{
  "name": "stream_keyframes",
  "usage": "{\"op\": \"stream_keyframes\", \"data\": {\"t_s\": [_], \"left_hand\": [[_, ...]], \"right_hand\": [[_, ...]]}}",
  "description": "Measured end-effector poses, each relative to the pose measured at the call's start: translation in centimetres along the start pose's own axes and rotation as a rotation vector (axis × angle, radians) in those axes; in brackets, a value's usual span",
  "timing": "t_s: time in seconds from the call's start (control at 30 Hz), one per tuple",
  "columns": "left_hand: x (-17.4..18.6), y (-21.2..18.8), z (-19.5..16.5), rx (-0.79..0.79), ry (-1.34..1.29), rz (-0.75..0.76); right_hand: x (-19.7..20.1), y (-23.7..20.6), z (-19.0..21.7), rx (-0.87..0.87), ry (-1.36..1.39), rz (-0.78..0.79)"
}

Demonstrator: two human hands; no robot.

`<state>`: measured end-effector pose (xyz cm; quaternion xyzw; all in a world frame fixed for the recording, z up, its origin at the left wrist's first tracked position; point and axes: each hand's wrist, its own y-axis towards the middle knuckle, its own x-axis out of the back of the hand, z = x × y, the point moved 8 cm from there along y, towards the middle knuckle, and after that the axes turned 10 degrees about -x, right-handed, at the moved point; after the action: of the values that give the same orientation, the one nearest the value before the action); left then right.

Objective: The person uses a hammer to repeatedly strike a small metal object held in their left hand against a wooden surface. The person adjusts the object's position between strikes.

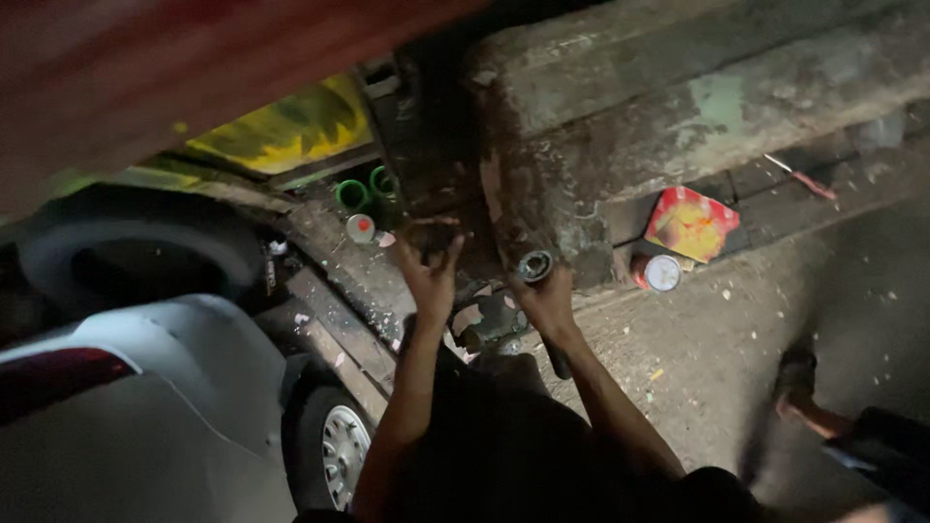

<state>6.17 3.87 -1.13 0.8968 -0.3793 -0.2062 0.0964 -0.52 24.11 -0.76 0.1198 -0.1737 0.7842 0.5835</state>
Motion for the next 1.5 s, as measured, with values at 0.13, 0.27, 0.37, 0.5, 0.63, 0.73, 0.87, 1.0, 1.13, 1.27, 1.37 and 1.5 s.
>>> {"op": "stream_keyframes", "data": {"t_s": [0.13, 0.27, 0.37, 0.5, 0.63, 0.73, 0.87, 1.0, 1.13, 1.27, 1.37, 1.5], "left_hand": [[0.6, -1.2, 0.0, -0.005, -0.048, -0.021], [1.0, -0.8, 1.3, 0.002, 0.088, 0.081], [1.1, -0.4, 2.7, 0.016, 0.082, 0.100], [1.4, 0.3, 4.5, 0.128, 0.048, 0.048], [1.2, 1.3, 3.4, 0.120, -0.022, 0.050], [0.7, 1.8, 2.5, 0.143, -0.017, 0.045], [-0.5, 1.5, 1.8, 0.104, 0.011, -0.040], [-2.3, -0.6, 1.1, -0.069, 0.059, -0.140], [-2.9, -4.1, 1.7, -0.019, 0.084, -0.311], [-3.7, -5.8, 1.3, -0.094, 0.077, -0.346], [-3.8, -6.0, 1.6, -0.103, 0.140, -0.373], [-4.0, -5.8, 2.6, -0.078, 0.194, -0.396]], "right_hand": [[-0.5, 0.1, -1.6, -0.045, 0.023, 0.076], [-0.7, 1.3, -1.7, 0.014, 0.130, 0.087], [-0.7, 2.8, -1.7, 0.087, 0.052, 0.050], [-2.4, 5.0, -5.1, -0.276, 0.300, 0.245], [-2.1, 6.4, -3.2, -0.050, 0.337, 0.286], [-1.2, 6.7, -2.8, -0.065, 0.297, 0.289], [0.1, 7.1, -4.6, -0.275, 0.389, 0.365], [2.3, 7.8, -5.8, -0.215, 0.297, 0.436], [4.5, 7.4, -5.5, -0.082, 0.257, 0.562], [6.2, 6.5, -6.2, -0.263, 0.211, 0.624], [6.5, 5.7, -5.4, -0.334, 0.401, 0.713], [6.5, 6.3, -4.8, -0.291, 0.416, 0.700]]}}
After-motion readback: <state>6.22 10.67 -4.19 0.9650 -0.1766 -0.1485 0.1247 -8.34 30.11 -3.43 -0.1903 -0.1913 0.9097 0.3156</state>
